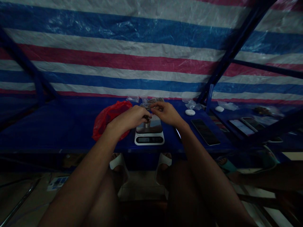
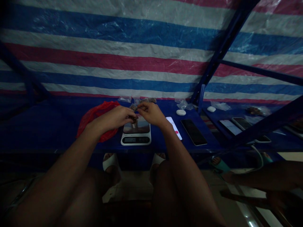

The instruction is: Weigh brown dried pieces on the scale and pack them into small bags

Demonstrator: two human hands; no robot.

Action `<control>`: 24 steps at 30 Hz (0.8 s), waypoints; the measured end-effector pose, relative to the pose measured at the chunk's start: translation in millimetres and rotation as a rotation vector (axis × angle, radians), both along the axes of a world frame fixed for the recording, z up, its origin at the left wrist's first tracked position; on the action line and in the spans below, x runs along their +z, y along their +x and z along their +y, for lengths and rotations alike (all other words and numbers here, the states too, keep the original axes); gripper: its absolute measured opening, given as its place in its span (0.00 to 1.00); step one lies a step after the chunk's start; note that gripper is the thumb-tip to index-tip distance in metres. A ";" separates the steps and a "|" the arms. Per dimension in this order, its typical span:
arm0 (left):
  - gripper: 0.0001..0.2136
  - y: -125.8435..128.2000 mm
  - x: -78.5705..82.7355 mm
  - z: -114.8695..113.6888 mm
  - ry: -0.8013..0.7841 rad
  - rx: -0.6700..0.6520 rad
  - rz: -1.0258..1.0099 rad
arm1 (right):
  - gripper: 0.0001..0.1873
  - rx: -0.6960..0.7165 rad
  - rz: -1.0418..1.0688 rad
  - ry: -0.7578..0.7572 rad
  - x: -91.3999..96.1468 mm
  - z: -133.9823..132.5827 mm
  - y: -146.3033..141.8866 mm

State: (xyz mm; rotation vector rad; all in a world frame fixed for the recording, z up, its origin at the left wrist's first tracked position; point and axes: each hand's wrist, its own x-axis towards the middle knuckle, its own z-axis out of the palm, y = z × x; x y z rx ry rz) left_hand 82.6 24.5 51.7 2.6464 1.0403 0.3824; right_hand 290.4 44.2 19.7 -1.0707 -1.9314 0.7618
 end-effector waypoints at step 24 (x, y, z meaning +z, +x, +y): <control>0.16 -1.9 -8.7 -8.5 -0.088 0.080 -0.310 | 0.10 0.192 -0.287 -0.180 8.8 -11.9 15.6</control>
